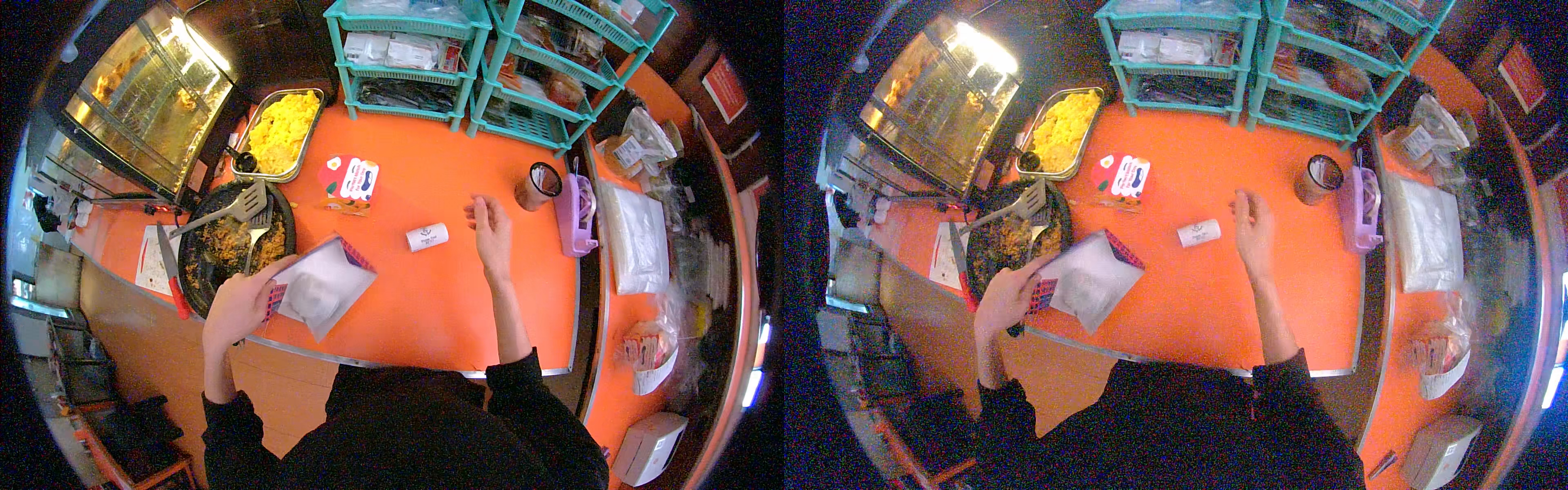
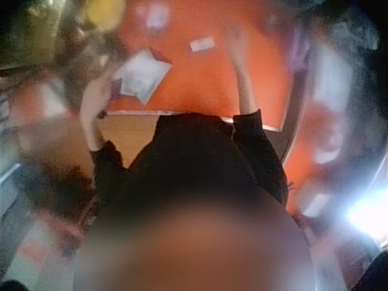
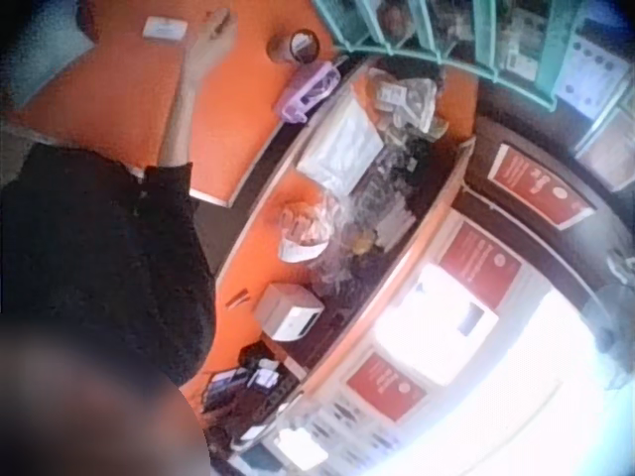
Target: The person scoops a green mixture into a small container, wraps it in paper, and places it in a bento box. They then cut fried chicken and add it to the box, followed by a small drink pouch and a scoop of yellow food. The person closes the bento box and places it on the counter.
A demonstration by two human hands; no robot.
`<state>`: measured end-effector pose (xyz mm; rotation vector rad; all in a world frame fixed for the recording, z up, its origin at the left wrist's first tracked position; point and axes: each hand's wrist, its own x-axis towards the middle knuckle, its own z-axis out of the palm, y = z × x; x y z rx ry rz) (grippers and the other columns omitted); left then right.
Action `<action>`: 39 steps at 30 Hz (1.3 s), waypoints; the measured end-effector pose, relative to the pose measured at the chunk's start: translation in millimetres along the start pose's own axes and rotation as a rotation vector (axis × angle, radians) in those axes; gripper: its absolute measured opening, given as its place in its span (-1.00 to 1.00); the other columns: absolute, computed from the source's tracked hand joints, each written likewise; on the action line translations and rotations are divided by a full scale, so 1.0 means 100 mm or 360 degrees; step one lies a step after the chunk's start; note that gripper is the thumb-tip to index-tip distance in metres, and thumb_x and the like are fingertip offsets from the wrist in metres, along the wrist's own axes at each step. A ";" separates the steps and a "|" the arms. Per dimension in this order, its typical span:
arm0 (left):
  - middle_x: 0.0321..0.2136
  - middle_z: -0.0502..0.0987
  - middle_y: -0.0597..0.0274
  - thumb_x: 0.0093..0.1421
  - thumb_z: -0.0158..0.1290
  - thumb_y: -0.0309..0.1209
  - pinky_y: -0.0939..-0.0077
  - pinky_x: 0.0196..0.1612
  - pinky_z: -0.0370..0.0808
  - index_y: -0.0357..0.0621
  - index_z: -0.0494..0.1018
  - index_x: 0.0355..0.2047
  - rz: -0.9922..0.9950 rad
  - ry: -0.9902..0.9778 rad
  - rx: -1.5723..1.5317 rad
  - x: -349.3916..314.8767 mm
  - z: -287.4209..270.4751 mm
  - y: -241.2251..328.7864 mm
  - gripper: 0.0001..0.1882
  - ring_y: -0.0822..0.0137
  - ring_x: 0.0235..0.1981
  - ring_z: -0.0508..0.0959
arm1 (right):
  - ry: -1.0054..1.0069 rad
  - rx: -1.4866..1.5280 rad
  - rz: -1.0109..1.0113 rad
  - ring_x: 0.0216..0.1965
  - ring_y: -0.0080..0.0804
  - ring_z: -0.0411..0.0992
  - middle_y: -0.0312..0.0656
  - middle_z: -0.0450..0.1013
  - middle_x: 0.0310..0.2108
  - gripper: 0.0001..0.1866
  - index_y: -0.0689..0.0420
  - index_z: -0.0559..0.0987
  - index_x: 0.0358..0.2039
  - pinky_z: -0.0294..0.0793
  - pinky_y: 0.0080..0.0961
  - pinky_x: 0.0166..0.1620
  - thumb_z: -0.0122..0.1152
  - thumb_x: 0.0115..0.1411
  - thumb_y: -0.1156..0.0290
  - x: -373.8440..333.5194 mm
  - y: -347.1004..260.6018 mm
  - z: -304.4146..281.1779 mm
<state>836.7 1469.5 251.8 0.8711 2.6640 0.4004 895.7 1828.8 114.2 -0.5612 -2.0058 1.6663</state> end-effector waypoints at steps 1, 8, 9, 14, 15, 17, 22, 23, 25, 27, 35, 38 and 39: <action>-0.62 0.48 -0.10 0.10 -0.15 -0.46 0.15 -0.47 0.44 0.17 0.30 0.04 -0.0008 -0.0048 0.0106 0.03 0.07 -0.04 -0.55 -0.02 -0.60 0.50 | 0.0107 -0.0330 0.0126 -0.27 -0.40 0.42 -0.09 0.46 -0.28 -0.59 0.27 0.42 -0.12 0.42 -0.42 -0.23 0.00 0.20 0.17 0.03 0.24 0.05; -0.47 0.52 0.10 0.09 -0.07 -0.38 0.18 -0.48 0.46 0.11 0.42 -0.13 -0.0134 0.0504 0.0441 0.55 0.40 -0.13 -0.70 0.05 -0.49 0.53 | 0.0224 -0.1188 -0.0009 -0.36 -0.41 0.38 -0.15 0.44 -0.37 -0.67 0.26 0.49 -0.33 0.37 -0.45 -0.27 0.15 0.09 0.21 -0.08 1.44 0.63; -0.42 0.51 0.11 0.09 -0.06 -0.40 0.18 -0.48 0.46 0.07 0.41 -0.13 -0.0189 0.0677 0.0437 0.55 0.49 -0.09 -0.70 0.05 -0.48 0.53 | 0.0155 -0.0800 0.0091 -0.35 -0.41 0.37 -0.15 0.43 -0.37 -0.69 0.26 0.48 -0.36 0.36 -0.45 -0.26 0.16 0.08 0.23 -0.10 1.47 0.62; -0.32 0.47 0.08 0.09 -0.05 -0.40 0.22 -0.39 0.46 -0.03 0.37 -0.11 0.0121 0.0841 -0.0282 0.47 1.12 0.21 -0.69 0.06 -0.38 0.51 | 0.0333 -0.0337 0.0203 -0.29 -0.41 0.35 -0.12 0.41 -0.34 -0.70 0.28 0.47 -0.38 0.35 -0.45 -0.22 0.17 0.08 0.25 0.03 1.37 0.57; -0.31 0.47 0.06 0.09 -0.05 -0.40 0.22 -0.36 0.46 -0.04 0.36 -0.10 0.0203 0.0702 -0.0445 0.46 1.29 0.31 -0.68 0.05 -0.36 0.51 | 0.0377 -0.0378 0.0221 -0.29 -0.41 0.35 -0.11 0.41 -0.34 -0.68 0.28 0.47 -0.37 0.36 -0.45 -0.21 0.17 0.08 0.24 0.10 1.34 0.65; -0.28 0.46 0.02 0.09 -0.05 -0.38 0.17 -0.30 0.46 -0.03 0.35 -0.08 0.0337 0.0456 -0.0385 0.45 1.64 0.52 -0.66 0.01 -0.31 0.50 | 0.0530 -0.0555 0.0011 -0.28 -0.40 0.36 -0.10 0.41 -0.33 -0.65 0.28 0.47 -0.34 0.36 -0.44 -0.22 0.18 0.07 0.21 0.31 1.29 0.86; -0.26 0.46 -0.01 0.13 -0.08 -0.36 0.16 -0.24 0.46 -0.12 0.34 -0.07 0.0624 -0.0118 -0.0670 0.28 2.31 0.99 -0.67 0.00 -0.28 0.50 | 0.0047 -0.1113 0.0030 -0.30 -0.40 0.38 -0.11 0.43 -0.35 -0.58 0.29 0.49 -0.30 0.37 -0.47 -0.24 0.26 0.00 0.17 1.02 1.35 1.26; -0.26 0.47 -0.01 0.14 -0.09 -0.36 0.18 -0.24 0.47 -0.15 0.35 -0.08 0.0634 -0.0124 -0.0755 0.25 2.38 1.02 -0.68 0.00 -0.29 0.51 | -0.0070 -0.0908 0.0158 -0.31 -0.41 0.38 -0.11 0.44 -0.36 -0.59 0.29 0.49 -0.29 0.37 -0.49 -0.24 0.27 0.00 0.19 1.12 1.38 1.32; -0.27 0.49 0.00 0.15 -0.10 -0.37 0.22 -0.23 0.47 -0.18 0.37 -0.11 0.0553 -0.0104 -0.0994 0.24 2.44 0.97 -0.70 0.02 -0.30 0.52 | -0.0209 -0.0544 0.0479 -0.34 -0.44 0.39 -0.13 0.45 -0.38 -0.60 0.30 0.50 -0.29 0.37 -0.52 -0.25 0.29 -0.02 0.23 1.22 1.42 1.42; -0.28 0.51 0.00 0.16 -0.09 -0.39 0.26 -0.21 0.47 -0.21 0.39 -0.14 0.0368 -0.0079 -0.1309 0.19 2.43 0.86 -0.72 0.04 -0.30 0.54 | -0.0139 -0.0213 0.0347 -0.35 -0.45 0.40 -0.16 0.45 -0.40 -0.69 0.31 0.49 -0.32 0.38 -0.53 -0.25 0.24 0.01 0.33 1.18 1.41 1.48; -0.26 0.50 0.07 0.08 0.04 -0.46 0.41 -0.14 0.45 -0.28 0.37 -0.13 -0.0182 0.0878 -0.1735 0.05 1.84 0.62 -0.67 0.25 -0.21 0.51 | 0.0196 0.0401 -0.0273 -0.22 -0.42 0.39 -0.13 0.40 -0.23 -0.75 0.26 0.35 -0.13 0.38 -0.51 -0.16 -0.01 0.19 0.45 0.04 0.38 0.75; -0.21 0.46 0.10 0.08 0.08 -0.43 0.49 -0.13 0.43 -0.30 0.34 -0.10 0.0039 0.1186 -0.1277 0.06 1.56 0.71 -0.63 0.32 -0.19 0.48 | -0.0068 -0.0098 -0.0176 -0.27 -0.49 0.41 -0.15 0.43 -0.28 -0.78 0.25 0.38 -0.16 0.40 -0.56 -0.23 0.00 0.19 0.47 -0.63 -0.19 0.29; -0.19 0.45 0.11 0.08 0.09 -0.41 0.51 -0.13 0.42 -0.30 0.33 -0.10 0.0081 0.1226 -0.1089 0.07 1.49 0.75 -0.62 0.34 -0.18 0.47 | -0.0240 -0.0136 -0.0204 -0.31 -0.50 0.42 -0.16 0.44 -0.34 -0.81 0.26 0.41 -0.21 0.41 -0.55 -0.26 0.02 0.17 0.47 -0.82 -0.34 0.19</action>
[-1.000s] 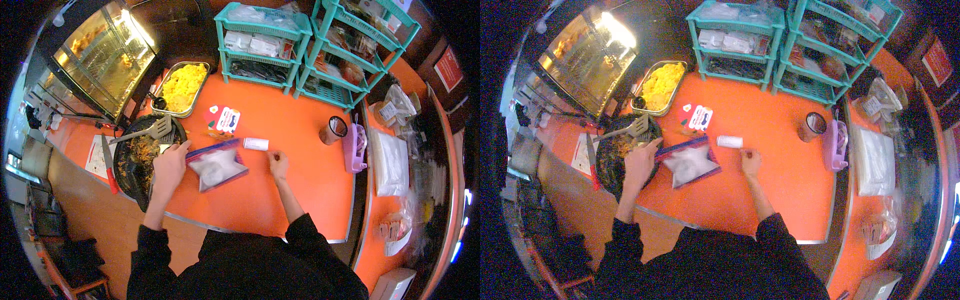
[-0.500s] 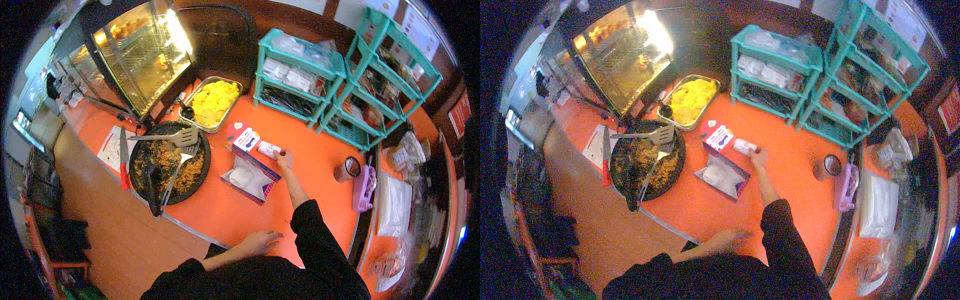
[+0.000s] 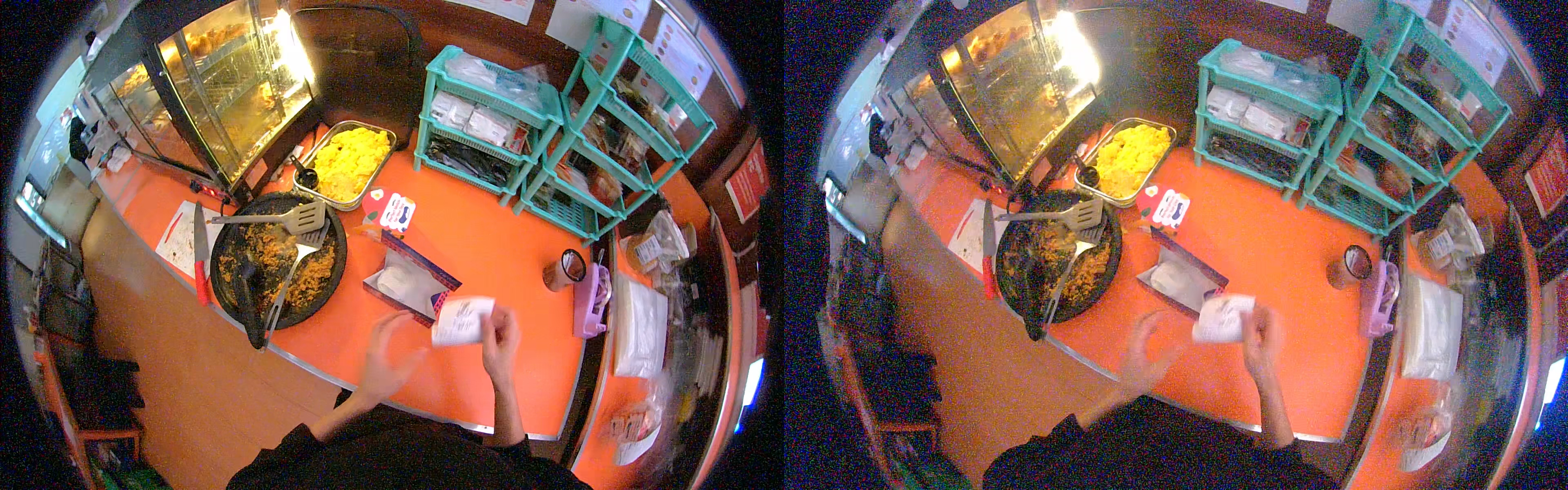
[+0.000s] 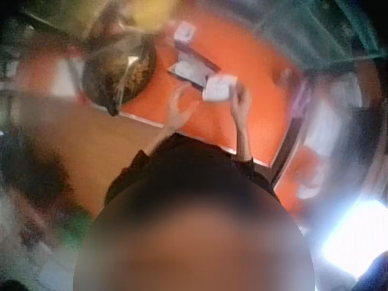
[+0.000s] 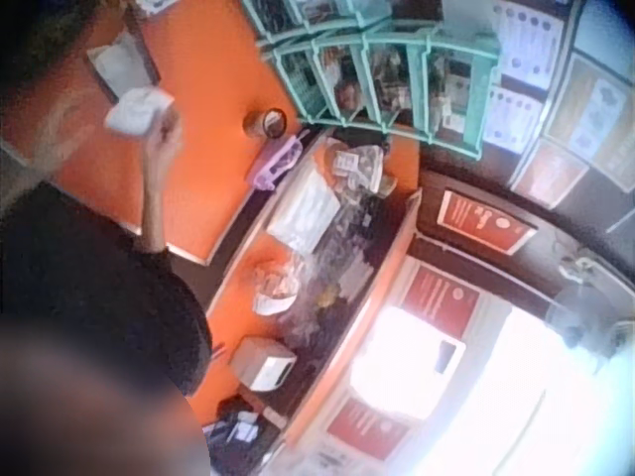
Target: The person scoops a green mixture into a small container, wraps it in paper, and places it in a bento box. They then cut fried chicken and add it to the box, followed by a small drink pouch and a scoop of yellow food. The person closes the bento box and places it on the counter.
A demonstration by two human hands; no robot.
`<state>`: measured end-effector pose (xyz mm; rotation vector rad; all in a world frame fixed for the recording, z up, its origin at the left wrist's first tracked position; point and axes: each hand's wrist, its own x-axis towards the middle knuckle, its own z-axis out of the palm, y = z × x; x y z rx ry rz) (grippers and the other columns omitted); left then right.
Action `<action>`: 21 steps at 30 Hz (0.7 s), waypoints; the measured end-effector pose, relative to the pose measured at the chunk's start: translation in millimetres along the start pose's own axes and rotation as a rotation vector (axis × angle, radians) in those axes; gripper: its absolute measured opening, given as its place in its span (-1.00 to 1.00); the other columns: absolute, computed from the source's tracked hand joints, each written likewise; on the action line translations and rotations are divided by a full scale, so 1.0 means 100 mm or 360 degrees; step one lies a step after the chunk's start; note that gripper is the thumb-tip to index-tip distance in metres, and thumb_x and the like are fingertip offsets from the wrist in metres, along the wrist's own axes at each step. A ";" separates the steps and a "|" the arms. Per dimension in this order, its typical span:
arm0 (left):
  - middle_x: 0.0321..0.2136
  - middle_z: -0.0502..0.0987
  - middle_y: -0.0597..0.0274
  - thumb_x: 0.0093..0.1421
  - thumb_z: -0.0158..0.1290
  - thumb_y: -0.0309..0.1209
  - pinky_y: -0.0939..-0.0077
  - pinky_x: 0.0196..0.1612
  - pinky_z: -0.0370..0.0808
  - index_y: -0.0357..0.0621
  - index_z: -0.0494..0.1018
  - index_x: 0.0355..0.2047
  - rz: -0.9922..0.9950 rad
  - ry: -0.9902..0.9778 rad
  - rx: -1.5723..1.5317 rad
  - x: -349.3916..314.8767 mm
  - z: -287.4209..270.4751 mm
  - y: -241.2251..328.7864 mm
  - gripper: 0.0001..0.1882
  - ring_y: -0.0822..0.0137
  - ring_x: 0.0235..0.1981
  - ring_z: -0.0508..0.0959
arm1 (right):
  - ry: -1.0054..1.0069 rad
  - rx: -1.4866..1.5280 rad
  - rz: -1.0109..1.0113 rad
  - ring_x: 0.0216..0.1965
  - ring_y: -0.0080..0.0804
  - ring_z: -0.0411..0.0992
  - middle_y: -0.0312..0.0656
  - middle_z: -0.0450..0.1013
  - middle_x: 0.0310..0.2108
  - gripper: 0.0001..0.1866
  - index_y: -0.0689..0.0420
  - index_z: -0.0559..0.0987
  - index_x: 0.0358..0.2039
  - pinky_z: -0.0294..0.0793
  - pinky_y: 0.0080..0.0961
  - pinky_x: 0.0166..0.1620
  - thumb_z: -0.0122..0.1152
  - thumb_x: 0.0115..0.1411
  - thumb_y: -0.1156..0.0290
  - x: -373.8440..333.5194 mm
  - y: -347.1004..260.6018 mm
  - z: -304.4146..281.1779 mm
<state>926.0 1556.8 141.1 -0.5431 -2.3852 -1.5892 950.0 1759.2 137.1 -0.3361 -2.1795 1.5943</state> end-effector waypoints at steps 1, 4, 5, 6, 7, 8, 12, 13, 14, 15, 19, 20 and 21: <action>-0.21 0.46 0.14 0.08 0.10 -0.39 0.52 -0.13 0.42 -0.29 0.34 -0.10 -0.0149 -0.0269 -0.0314 0.02 0.01 0.07 -0.61 0.37 -0.19 0.47 | -0.0175 0.0000 -0.0044 -0.36 -0.50 0.42 -0.17 0.46 -0.40 -0.83 0.27 0.44 -0.26 0.42 -0.55 -0.29 0.04 0.16 0.47 -0.17 -0.14 -0.05; -0.25 0.47 0.22 0.09 0.12 -0.33 0.53 -0.16 0.43 -0.26 0.36 -0.11 -0.0869 -0.0936 -0.1029 -0.01 -0.02 0.20 -0.60 0.42 -0.23 0.47 | -0.0193 -0.0090 0.0033 -0.44 -0.53 0.42 -0.18 0.47 -0.49 -0.88 0.27 0.50 -0.37 0.42 -0.56 -0.36 0.08 0.13 0.48 -0.56 -0.41 0.05; -0.26 0.48 0.24 0.09 0.11 -0.33 0.52 -0.17 0.44 -0.26 0.36 -0.11 -0.1143 -0.1051 -0.1126 -0.06 -0.06 0.22 -0.61 0.43 -0.24 0.48 | -0.0153 -0.0059 0.0066 -0.46 -0.57 0.40 -0.22 0.46 -0.51 -0.88 0.28 0.49 -0.39 0.40 -0.61 -0.38 0.07 0.14 0.48 -0.63 -0.45 0.13; -0.27 0.48 0.26 0.10 0.11 -0.32 0.52 -0.19 0.45 -0.25 0.37 -0.11 -0.1387 -0.1158 -0.1262 -0.12 -0.13 0.22 -0.61 0.44 -0.26 0.48 | -0.0124 -0.0005 0.0080 -0.49 -0.62 0.37 -0.27 0.44 -0.53 -0.88 0.28 0.49 -0.41 0.39 -0.65 -0.41 0.06 0.15 0.49 -0.71 -0.48 0.22; -0.28 0.49 0.27 0.11 0.10 -0.34 0.53 -0.21 0.45 -0.24 0.38 -0.12 -0.1416 -0.1000 -0.1393 -0.19 -0.19 0.21 -0.64 0.45 -0.28 0.48 | -0.0102 0.0062 0.0103 -0.51 -0.66 0.35 -0.32 0.43 -0.54 -0.88 0.29 0.48 -0.42 0.38 -0.69 -0.44 0.05 0.16 0.49 -0.76 -0.50 0.31; -0.30 0.50 0.27 0.12 0.09 -0.35 0.53 -0.24 0.46 -0.24 0.39 -0.13 -0.1416 -0.0840 -0.1559 -0.26 -0.27 0.21 -0.67 0.46 -0.30 0.49 | -0.0179 0.0010 0.0183 -0.52 -0.66 0.35 -0.33 0.43 -0.54 -0.88 0.29 0.49 -0.42 0.38 -0.68 -0.44 0.07 0.15 0.49 -0.80 -0.52 0.40; -0.33 0.51 0.25 0.12 0.06 -0.41 0.51 -0.30 0.49 -0.24 0.38 -0.16 -0.1033 -0.0251 -0.1330 -0.51 -0.80 0.05 -0.72 0.41 -0.35 0.52 | -0.0696 0.0135 0.0410 -0.47 -0.59 0.37 -0.30 0.45 -0.46 -0.85 0.28 0.53 -0.39 0.40 -0.59 -0.37 0.16 0.09 0.45 -0.98 -0.68 0.87; -0.35 0.52 0.26 0.12 0.06 -0.42 0.53 -0.31 0.48 -0.25 0.40 -0.19 -0.0937 -0.0060 -0.1194 -0.56 -0.95 0.00 -0.75 0.44 -0.36 0.51 | -0.0871 0.0225 0.0424 -0.44 -0.55 0.37 -0.27 0.46 -0.42 -0.84 0.27 0.55 -0.38 0.41 -0.56 -0.33 0.19 0.07 0.44 -1.03 -0.74 1.00; -0.37 0.52 0.27 0.13 0.06 -0.42 0.55 -0.32 0.48 -0.25 0.42 -0.22 -0.0866 0.0113 -0.1082 -0.61 -1.08 -0.03 -0.78 0.46 -0.37 0.51 | -0.1046 0.0154 0.0193 -0.37 -0.49 0.37 -0.22 0.44 -0.35 -0.82 0.25 0.55 -0.35 0.39 -0.51 -0.26 0.21 0.04 0.43 -1.09 -0.81 1.11; -0.39 0.52 0.29 0.13 0.06 -0.43 0.56 -0.33 0.47 -0.25 0.44 -0.25 -0.0748 0.0281 -0.0994 -0.66 -1.22 -0.09 -0.80 0.49 -0.37 0.50 | -0.1192 0.0078 -0.0056 -0.30 -0.43 0.37 -0.18 0.43 -0.29 -0.80 0.22 0.56 -0.33 0.37 -0.46 -0.19 0.24 0.02 0.42 -1.17 -0.87 1.22; -0.40 0.52 0.27 0.14 0.04 -0.44 0.57 -0.34 0.45 -0.30 0.41 -0.26 -0.0774 0.0750 -0.0982 -0.75 -1.65 -0.31 -0.80 0.49 -0.39 0.49 | -0.1588 -0.0689 -0.0343 -0.01 -0.24 0.26 -0.04 0.30 -0.05 -0.73 0.17 0.58 -0.30 0.21 -0.34 0.03 0.31 -0.04 0.37 -1.43 -1.05 1.51; -0.38 0.51 0.26 0.15 0.02 -0.44 0.57 -0.33 0.44 -0.30 0.39 -0.23 -0.0695 0.0810 -0.0995 -0.78 -1.72 -0.36 -0.79 0.49 -0.38 0.48 | -0.1534 -0.0622 -0.0453 -0.04 -0.27 0.28 -0.06 0.33 -0.07 -0.73 0.18 0.58 -0.30 0.25 -0.36 0.00 0.30 -0.03 0.35 -1.49 -1.06 1.53; -0.36 0.50 0.25 0.16 0.01 -0.44 0.57 -0.32 0.44 -0.31 0.37 -0.21 -0.0704 0.0827 -0.1018 -0.81 -1.77 -0.42 -0.78 0.49 -0.37 0.48 | -0.1455 -0.0603 -0.0608 -0.06 -0.31 0.31 -0.08 0.36 -0.10 -0.73 0.19 0.57 -0.29 0.28 -0.38 -0.03 0.29 -0.01 0.34 -1.56 -1.06 1.53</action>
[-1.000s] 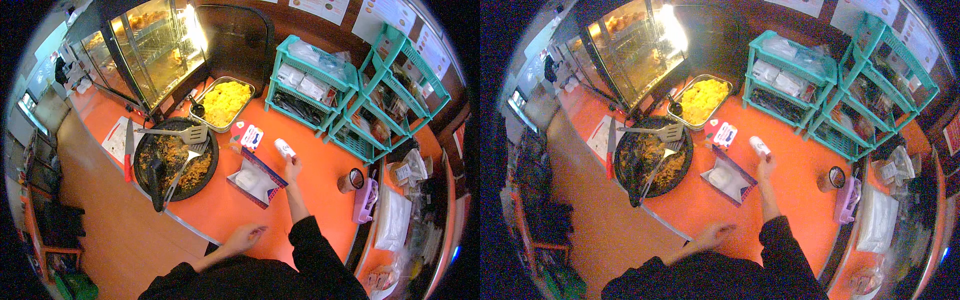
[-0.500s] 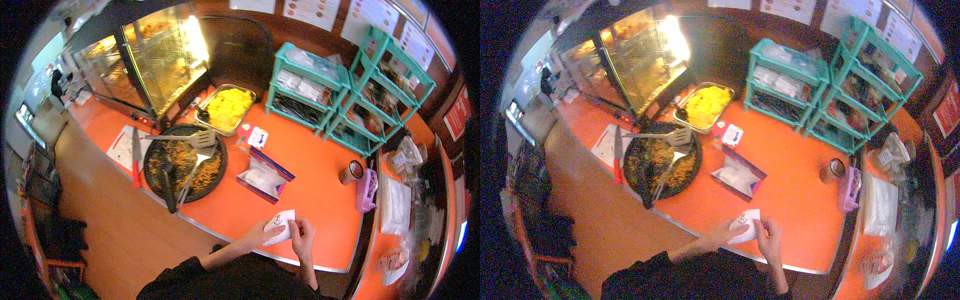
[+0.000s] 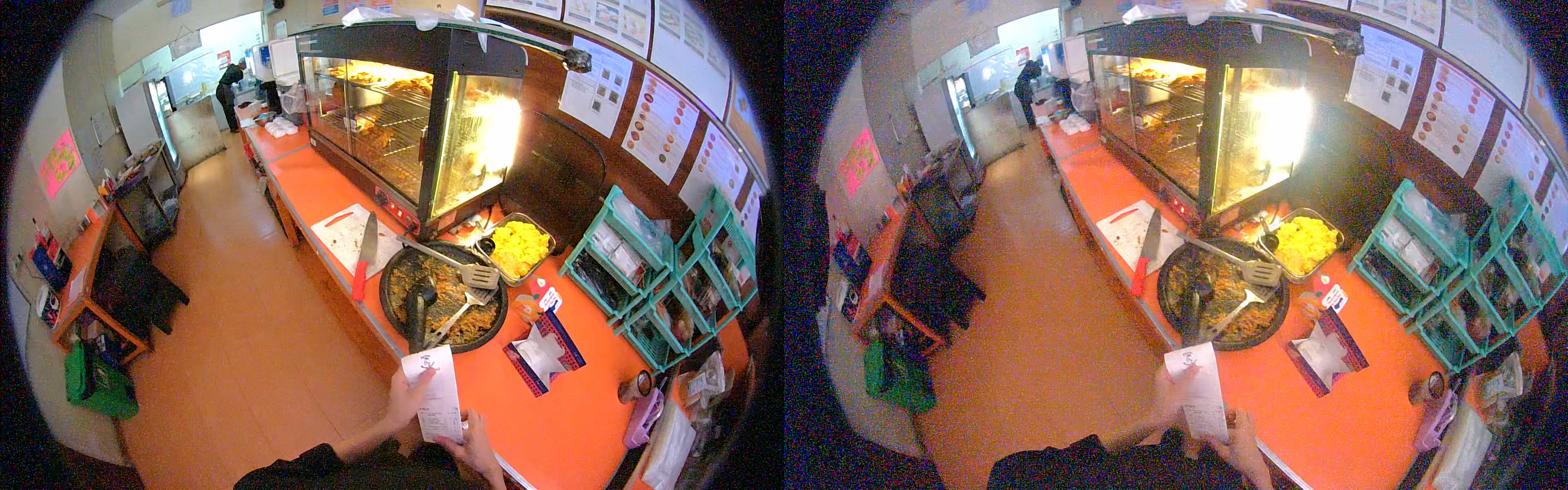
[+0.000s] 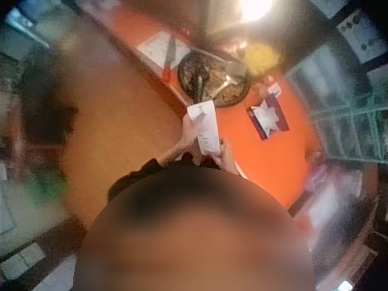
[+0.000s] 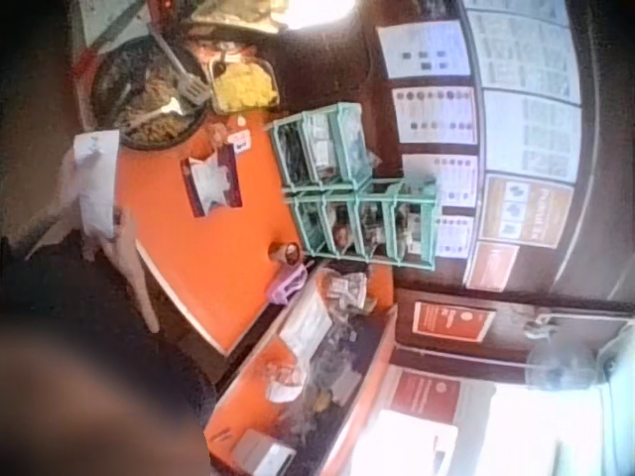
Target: The person scoops a green mixture into a small container, wraps it in paper, and places it in a bento box. They then cut fried chicken and add it to the box, followed by a small drink pouch and a scoop of yellow food. The person closes the bento box and places it on the counter.
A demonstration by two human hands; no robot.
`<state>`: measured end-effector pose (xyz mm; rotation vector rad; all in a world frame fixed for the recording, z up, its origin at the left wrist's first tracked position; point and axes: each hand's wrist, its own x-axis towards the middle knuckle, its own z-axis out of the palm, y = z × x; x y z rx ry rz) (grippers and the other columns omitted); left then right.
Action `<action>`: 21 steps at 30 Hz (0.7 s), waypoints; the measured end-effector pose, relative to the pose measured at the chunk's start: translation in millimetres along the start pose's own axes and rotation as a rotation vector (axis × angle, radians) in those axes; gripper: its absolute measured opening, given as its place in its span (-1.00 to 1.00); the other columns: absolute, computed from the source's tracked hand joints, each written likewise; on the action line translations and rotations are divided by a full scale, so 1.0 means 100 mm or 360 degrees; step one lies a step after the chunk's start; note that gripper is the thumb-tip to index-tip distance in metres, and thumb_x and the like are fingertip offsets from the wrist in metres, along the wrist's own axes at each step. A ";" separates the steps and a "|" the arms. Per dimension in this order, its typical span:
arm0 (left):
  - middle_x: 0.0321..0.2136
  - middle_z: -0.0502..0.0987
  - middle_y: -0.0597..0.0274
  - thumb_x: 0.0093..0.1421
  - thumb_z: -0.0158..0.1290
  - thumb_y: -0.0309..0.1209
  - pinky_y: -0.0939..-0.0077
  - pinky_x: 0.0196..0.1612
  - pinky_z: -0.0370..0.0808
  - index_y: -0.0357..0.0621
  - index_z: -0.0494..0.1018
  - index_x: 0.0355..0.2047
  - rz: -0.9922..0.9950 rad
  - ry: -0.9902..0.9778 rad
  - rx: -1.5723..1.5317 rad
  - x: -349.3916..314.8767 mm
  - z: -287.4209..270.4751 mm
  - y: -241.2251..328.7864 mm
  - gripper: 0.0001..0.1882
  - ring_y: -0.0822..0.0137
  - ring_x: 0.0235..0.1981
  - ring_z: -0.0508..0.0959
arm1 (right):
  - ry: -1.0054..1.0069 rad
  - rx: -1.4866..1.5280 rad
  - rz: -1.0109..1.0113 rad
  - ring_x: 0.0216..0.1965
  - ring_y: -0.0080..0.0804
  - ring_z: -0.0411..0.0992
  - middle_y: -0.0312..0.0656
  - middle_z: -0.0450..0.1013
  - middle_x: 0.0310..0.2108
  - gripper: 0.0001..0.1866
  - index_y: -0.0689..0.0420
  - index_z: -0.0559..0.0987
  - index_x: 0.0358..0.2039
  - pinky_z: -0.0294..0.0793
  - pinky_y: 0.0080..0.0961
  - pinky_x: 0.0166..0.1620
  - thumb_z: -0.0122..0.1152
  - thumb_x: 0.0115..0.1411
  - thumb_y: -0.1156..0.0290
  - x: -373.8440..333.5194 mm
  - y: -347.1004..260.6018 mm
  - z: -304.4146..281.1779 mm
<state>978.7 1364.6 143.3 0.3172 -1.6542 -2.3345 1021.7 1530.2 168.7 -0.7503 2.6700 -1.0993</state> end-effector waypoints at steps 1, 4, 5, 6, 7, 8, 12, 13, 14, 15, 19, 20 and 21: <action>-0.34 0.50 0.25 0.17 -0.01 -0.45 0.57 -0.31 0.44 -0.32 0.34 -0.18 -0.0053 0.0029 -0.0011 0.01 -0.04 -0.03 -0.76 0.49 -0.36 0.47 | 0.0091 -0.0118 -0.0105 -0.09 -0.34 0.34 -0.10 0.40 -0.12 -0.72 0.21 0.56 -0.29 0.31 -0.40 -0.06 0.27 0.01 0.33 -0.05 -0.01 0.03; -0.26 0.46 0.22 0.20 -0.07 -0.46 0.57 -0.26 0.44 -0.30 0.29 -0.12 -0.0073 -0.0087 -0.0132 0.03 -0.02 -0.21 -0.75 0.48 -0.32 0.47 | 0.0045 0.1022 0.0510 -0.26 -0.47 0.40 -0.18 0.48 -0.26 -0.73 0.26 0.53 -0.26 0.38 -0.49 -0.18 0.20 0.08 0.34 -0.27 0.07 0.07; -0.25 0.46 0.23 0.21 -0.08 -0.46 0.57 -0.25 0.43 -0.29 0.28 -0.11 -0.0076 -0.0212 -0.0179 0.03 0.03 -0.28 -0.74 0.47 -0.30 0.46 | 0.0111 0.1102 0.0746 -0.26 -0.47 0.41 -0.15 0.48 -0.25 -0.73 0.26 0.53 -0.25 0.39 -0.49 -0.20 0.19 0.09 0.34 -0.37 0.12 0.08; -0.24 0.45 0.23 0.21 -0.09 -0.46 0.57 -0.24 0.43 -0.29 0.27 -0.10 -0.0091 -0.0330 -0.0224 0.02 0.11 -0.36 -0.74 0.46 -0.28 0.46 | 0.0183 0.1178 0.0951 -0.26 -0.46 0.41 -0.11 0.47 -0.23 -0.72 0.26 0.52 -0.24 0.41 -0.49 -0.23 0.18 0.09 0.34 -0.46 0.18 0.07; -0.23 0.44 0.23 0.22 -0.09 -0.45 0.57 -0.22 0.43 -0.28 0.27 -0.09 -0.0107 -0.0483 -0.0282 0.01 0.22 -0.43 -0.73 0.46 -0.25 0.46 | 0.0268 0.1296 0.1058 -0.25 -0.46 0.42 -0.08 0.47 -0.21 -0.72 0.26 0.52 -0.24 0.42 -0.49 -0.25 0.16 0.10 0.34 -0.56 0.25 0.07; -0.22 0.44 0.22 0.21 -0.08 -0.46 0.57 -0.22 0.43 -0.28 0.25 -0.07 -0.0052 -0.0602 -0.0137 0.00 0.34 -0.50 -0.71 0.46 -0.22 0.45 | 0.0346 0.1011 0.1024 -0.24 -0.45 0.42 -0.09 0.45 -0.21 -0.66 0.25 0.45 -0.13 0.43 -0.50 -0.22 0.18 0.08 0.42 -0.62 0.36 0.06; -0.15 0.40 0.14 0.15 -0.01 -0.51 0.56 -0.19 0.44 -0.25 0.20 0.00 0.0170 -0.1027 0.0111 -0.12 1.15 -0.83 -0.60 0.43 -0.14 0.43 | 0.1280 0.1358 0.0824 -0.08 -0.31 0.36 0.00 0.36 -0.10 -0.37 0.23 0.16 0.11 0.36 -0.42 -0.05 0.15 0.02 0.61 -1.05 0.74 0.17; -0.08 0.36 0.09 0.14 0.01 -0.52 0.56 -0.18 0.44 -0.23 0.22 0.00 0.0235 -0.0986 -0.0052 -0.19 1.47 -0.97 -0.60 0.39 -0.13 0.44 | 0.1467 0.1204 0.0820 -0.09 -0.31 0.36 0.01 0.35 -0.08 -0.35 0.22 0.12 0.13 0.36 -0.43 -0.05 0.15 0.03 0.59 -1.15 0.89 0.17; -0.03 0.31 0.07 0.09 0.04 -0.55 0.48 -0.16 0.44 -0.22 0.24 -0.01 0.0376 -0.0914 -0.0121 -0.28 1.81 -1.12 -0.57 0.29 -0.09 0.42 | 0.1643 0.1044 0.0769 -0.10 -0.31 0.37 0.03 0.34 -0.06 -0.33 0.22 0.08 0.16 0.36 -0.44 -0.05 0.14 0.05 0.57 -1.20 1.08 0.16; 0.02 0.26 0.04 0.04 0.07 -0.57 0.41 -0.14 0.44 -0.21 0.26 -0.02 0.0509 -0.0874 -0.0263 -0.35 2.09 -1.30 -0.55 0.20 -0.06 0.41 | 0.1831 0.0878 0.0756 -0.10 -0.30 0.38 0.04 0.34 -0.05 -0.31 0.22 0.04 0.18 0.36 -0.45 -0.05 0.13 0.07 0.55 -1.29 1.25 0.16; 0.02 0.23 -0.01 0.02 0.02 -0.41 0.09 0.04 0.23 -0.01 0.33 -0.02 0.1448 -0.1306 0.1124 -0.60 2.49 -2.06 -0.55 0.02 0.05 0.24 | 0.1645 0.0006 0.1077 0.03 -0.27 0.28 -0.01 0.26 0.05 -0.33 0.26 0.10 0.18 0.29 -0.47 0.02 0.12 0.06 0.53 -1.57 1.91 0.01; 0.02 0.22 0.01 0.05 0.00 -0.34 0.14 0.05 0.20 0.03 0.34 -0.01 0.1370 -0.1663 0.1404 -0.68 2.39 -2.19 -0.57 0.06 0.04 0.24 | 0.1651 0.0308 0.1178 0.04 -0.27 0.27 0.00 0.27 0.05 -0.35 0.27 0.15 0.16 0.28 -0.45 0.03 0.13 0.04 0.53 -1.65 1.99 -0.02; 0.02 0.22 0.03 0.08 -0.02 -0.27 0.18 0.06 0.18 0.07 0.35 -0.01 0.1346 -0.1998 0.1642 -0.73 2.28 -2.28 -0.58 0.10 0.03 0.24 | 0.1669 0.0569 0.1261 0.05 -0.27 0.26 0.01 0.27 0.05 -0.37 0.29 0.20 0.13 0.28 -0.44 0.04 0.14 0.02 0.53 -1.71 2.05 -0.03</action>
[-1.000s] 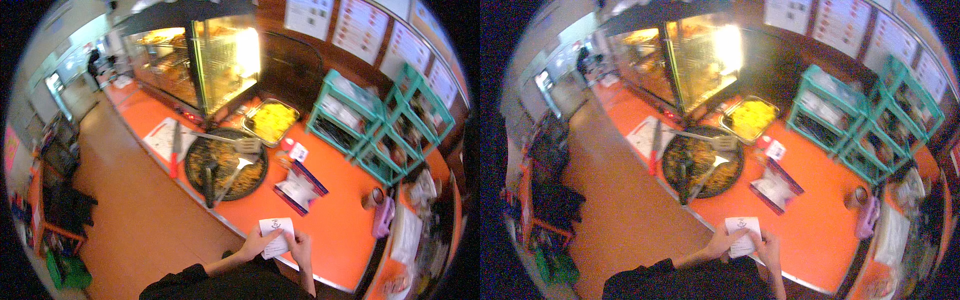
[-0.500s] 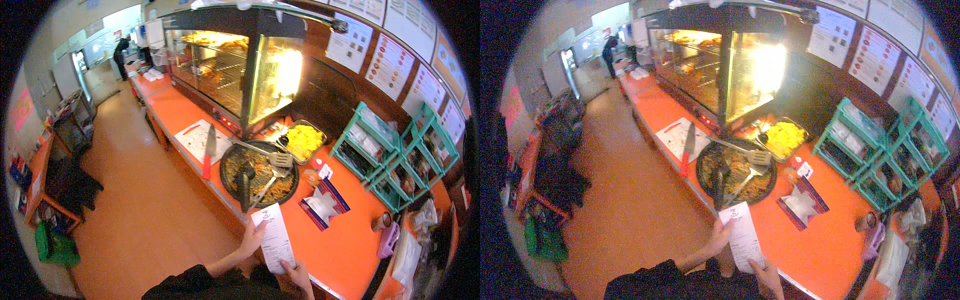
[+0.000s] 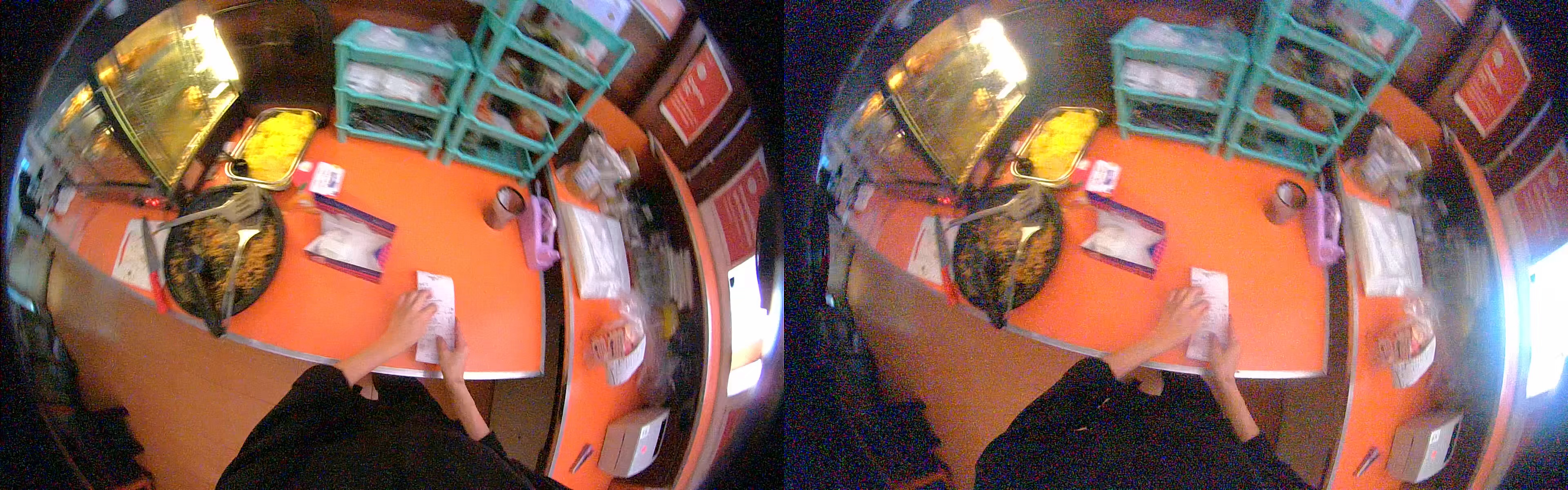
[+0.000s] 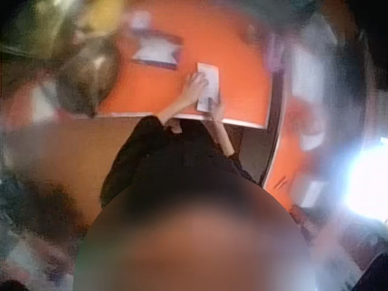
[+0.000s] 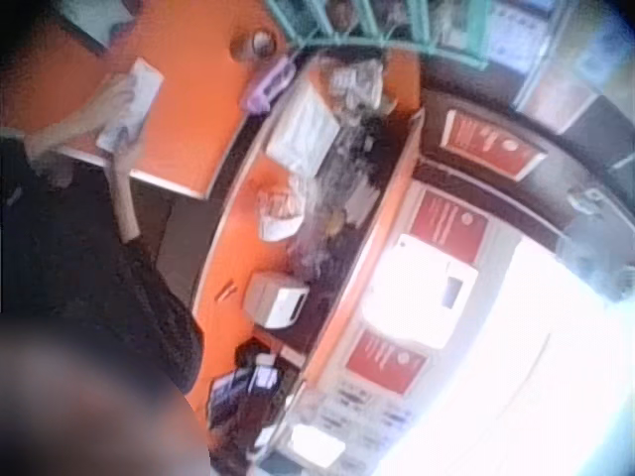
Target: The person scoops a green mixture into a small container, wraps it in paper, and places it in a bento box. They then cut fried chicken and add it to the box, followed by a small drink pouch and a scoop of yellow food. The person closes the bento box and places it on the counter.
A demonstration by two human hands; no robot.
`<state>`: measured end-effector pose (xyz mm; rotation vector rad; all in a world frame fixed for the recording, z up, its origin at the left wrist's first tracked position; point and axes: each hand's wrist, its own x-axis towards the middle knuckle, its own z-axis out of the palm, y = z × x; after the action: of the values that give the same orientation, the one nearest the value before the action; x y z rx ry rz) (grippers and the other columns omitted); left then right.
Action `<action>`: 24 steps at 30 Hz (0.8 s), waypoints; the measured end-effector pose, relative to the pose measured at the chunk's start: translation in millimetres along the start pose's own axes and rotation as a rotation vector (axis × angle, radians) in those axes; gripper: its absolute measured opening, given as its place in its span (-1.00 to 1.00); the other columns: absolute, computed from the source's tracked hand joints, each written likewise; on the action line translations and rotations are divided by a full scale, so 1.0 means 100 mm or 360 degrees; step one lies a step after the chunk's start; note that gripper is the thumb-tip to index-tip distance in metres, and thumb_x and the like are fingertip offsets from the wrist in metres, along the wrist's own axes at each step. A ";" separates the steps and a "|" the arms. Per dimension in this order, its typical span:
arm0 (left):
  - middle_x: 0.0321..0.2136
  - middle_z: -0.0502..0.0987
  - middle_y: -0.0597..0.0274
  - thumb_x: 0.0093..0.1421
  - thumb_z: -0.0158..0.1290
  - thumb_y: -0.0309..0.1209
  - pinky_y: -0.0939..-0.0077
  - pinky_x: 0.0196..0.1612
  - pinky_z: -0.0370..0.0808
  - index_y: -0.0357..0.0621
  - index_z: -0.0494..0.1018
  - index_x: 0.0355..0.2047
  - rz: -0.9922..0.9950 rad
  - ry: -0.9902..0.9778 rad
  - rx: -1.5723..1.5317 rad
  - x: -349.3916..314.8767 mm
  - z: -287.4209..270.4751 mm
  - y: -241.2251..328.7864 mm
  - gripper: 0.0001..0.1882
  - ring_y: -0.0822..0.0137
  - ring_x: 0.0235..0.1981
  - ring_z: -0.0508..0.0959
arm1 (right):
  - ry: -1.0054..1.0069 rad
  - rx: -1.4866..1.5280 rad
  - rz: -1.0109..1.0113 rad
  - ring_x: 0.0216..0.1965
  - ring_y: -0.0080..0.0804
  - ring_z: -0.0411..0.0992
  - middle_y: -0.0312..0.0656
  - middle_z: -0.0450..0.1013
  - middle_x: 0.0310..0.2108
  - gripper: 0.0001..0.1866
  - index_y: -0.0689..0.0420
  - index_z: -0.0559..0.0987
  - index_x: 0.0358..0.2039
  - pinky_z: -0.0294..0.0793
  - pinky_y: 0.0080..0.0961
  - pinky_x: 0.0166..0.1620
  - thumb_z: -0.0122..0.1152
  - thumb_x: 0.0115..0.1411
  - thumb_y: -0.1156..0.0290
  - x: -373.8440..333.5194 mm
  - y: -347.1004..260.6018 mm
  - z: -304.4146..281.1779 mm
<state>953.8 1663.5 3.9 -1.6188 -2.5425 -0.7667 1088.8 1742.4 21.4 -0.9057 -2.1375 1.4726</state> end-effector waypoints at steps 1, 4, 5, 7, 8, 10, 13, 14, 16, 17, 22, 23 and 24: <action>0.02 0.22 0.05 0.07 -0.02 -0.22 0.13 0.05 0.15 0.10 0.32 0.02 -0.0061 -0.0006 -0.0049 -0.08 0.08 0.03 -0.55 0.10 0.03 0.23 | -0.0032 0.0031 0.0111 0.02 -0.22 0.30 0.05 0.30 0.01 -0.37 0.28 0.21 0.13 0.29 -0.41 0.02 0.15 0.02 0.49 0.01 0.03 -0.07; 0.03 0.22 0.10 0.02 0.02 -0.07 0.00 0.06 0.08 0.17 0.26 0.08 -0.0269 -0.0080 -0.0126 -0.30 0.14 0.17 -0.42 0.10 0.04 0.19 | -0.0318 -0.0134 0.0247 -0.05 -0.15 0.36 0.13 0.36 -0.07 -0.38 0.24 0.24 0.12 0.35 -0.36 -0.04 0.16 0.01 0.44 0.06 0.08 -0.27; 0.04 0.20 0.10 -0.02 0.04 -0.01 -0.02 0.08 0.06 0.17 0.25 0.09 -0.0293 -0.0129 -0.0121 -0.30 0.11 0.20 -0.36 0.09 0.07 0.17 | -0.0532 -0.0299 0.0291 -0.06 -0.19 0.37 0.11 0.37 -0.08 -0.38 0.22 0.25 0.11 0.38 -0.36 -0.07 0.16 -0.01 0.48 0.17 0.09 -0.38; 0.09 0.15 0.11 -0.12 0.09 0.10 -0.06 0.11 0.00 0.14 0.20 0.12 -0.0341 -0.0227 -0.0104 -0.22 0.02 0.23 -0.21 0.08 0.12 0.11 | -0.0646 -0.0711 -0.0179 -0.13 -0.22 0.39 0.10 0.37 -0.12 -0.38 0.19 0.26 0.11 0.43 -0.40 -0.17 0.17 -0.02 0.51 0.62 0.09 -0.60; 0.13 0.11 0.10 -0.18 0.11 0.15 -0.08 0.12 -0.02 0.11 0.16 0.15 -0.0359 -0.0273 -0.0094 -0.16 -0.02 0.22 -0.12 0.07 0.15 0.08 | -0.0561 -0.0982 -0.0585 -0.19 -0.23 0.41 0.11 0.37 -0.14 -0.38 0.16 0.26 0.11 0.45 -0.43 -0.25 0.17 -0.02 0.50 0.92 0.09 -0.67; 0.19 0.01 0.10 -0.30 0.15 0.21 -0.11 0.14 -0.07 0.04 0.08 0.18 -0.0411 -0.0340 -0.0063 -0.02 -0.08 0.20 0.05 0.05 0.20 0.00 | 0.0071 -0.1010 -0.0496 -0.19 -0.17 0.38 0.09 0.14 0.09 -0.38 0.11 0.24 0.13 0.44 -0.45 -0.29 0.13 0.01 0.53 1.67 0.04 -0.70; 0.27 -0.19 0.10 -0.46 0.22 0.24 -0.20 0.16 -0.17 -0.16 -0.09 0.22 -0.0466 -0.0494 -0.0007 0.19 -0.11 0.12 0.30 0.03 0.26 -0.14 | 0.0415 -0.1079 -0.1161 -0.06 -0.14 0.32 -0.04 0.10 0.13 -0.46 0.13 0.29 0.07 0.41 -0.45 -0.22 0.13 0.03 0.54 2.75 -0.15 -0.94; 0.27 -0.20 0.10 -0.47 0.23 0.23 -0.21 0.15 -0.19 -0.16 -0.10 0.22 -0.0500 -0.0490 -0.0041 0.25 -0.10 0.09 0.30 0.03 0.27 -0.16 | 0.0460 -0.1165 -0.1247 -0.10 -0.12 0.34 -0.05 0.19 0.06 -0.53 0.16 0.35 0.00 0.41 -0.43 -0.23 0.14 0.03 0.53 2.97 -0.20 -0.95; 0.27 -0.22 0.11 -0.48 0.24 0.22 -0.25 0.15 -0.22 -0.16 -0.11 0.23 -0.0563 -0.0515 -0.0078 0.37 -0.07 0.07 0.32 0.02 0.27 -0.19 | 0.0124 -0.1166 -0.0887 -0.18 -0.11 0.37 -0.05 0.30 -0.09 -0.66 0.21 0.40 -0.13 0.39 -0.39 -0.24 0.14 0.03 0.52 3.21 -0.26 -0.94; 0.27 -0.23 0.11 -0.48 0.26 0.19 -0.25 0.15 -0.24 -0.17 -0.12 0.23 -0.0585 -0.0519 -0.0093 0.42 -0.07 0.05 0.32 0.04 0.28 -0.21 | -0.0073 -0.1209 -0.0578 -0.22 -0.10 0.38 -0.05 0.35 -0.17 -0.72 0.24 0.43 -0.19 0.38 -0.37 -0.25 0.14 0.03 0.52 3.26 -0.31 -0.94; 0.28 -0.25 0.13 -0.49 0.30 0.12 -0.28 0.15 -0.30 -0.22 -0.17 0.23 -0.0675 -0.0617 -0.0171 0.53 -0.04 0.01 0.35 0.08 0.29 -0.26 | -0.0008 -0.0890 -0.1001 -0.30 -0.10 0.39 -0.05 0.38 -0.32 -0.83 0.26 0.44 -0.30 0.36 -0.34 -0.24 0.09 0.05 0.57 2.75 -0.52 -0.89; 0.28 -0.26 0.13 -0.49 0.30 0.13 -0.28 0.15 -0.30 -0.22 -0.18 0.23 -0.0679 -0.0602 -0.0181 0.54 -0.03 0.01 0.35 0.07 0.29 -0.27 | -0.0134 -0.0840 -0.0912 -0.28 -0.10 0.39 -0.05 0.38 -0.32 -0.84 0.26 0.45 -0.30 0.36 -0.35 -0.24 0.08 0.05 0.58 2.57 -0.56 -0.88; 0.28 -0.26 0.13 -0.49 0.30 0.13 -0.28 0.15 -0.30 -0.22 -0.18 0.23 -0.0673 -0.0585 -0.0176 0.53 -0.02 0.01 0.36 0.07 0.29 -0.27 | -0.0242 -0.0766 -0.0971 -0.27 -0.09 0.39 -0.05 0.38 -0.32 -0.85 0.25 0.45 -0.31 0.37 -0.37 -0.23 0.08 0.05 0.59 2.38 -0.59 -0.85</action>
<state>929.8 1707.9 21.6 -1.3686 -3.2237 -0.6942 955.9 1952.1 97.7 -0.2181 -2.6144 0.7587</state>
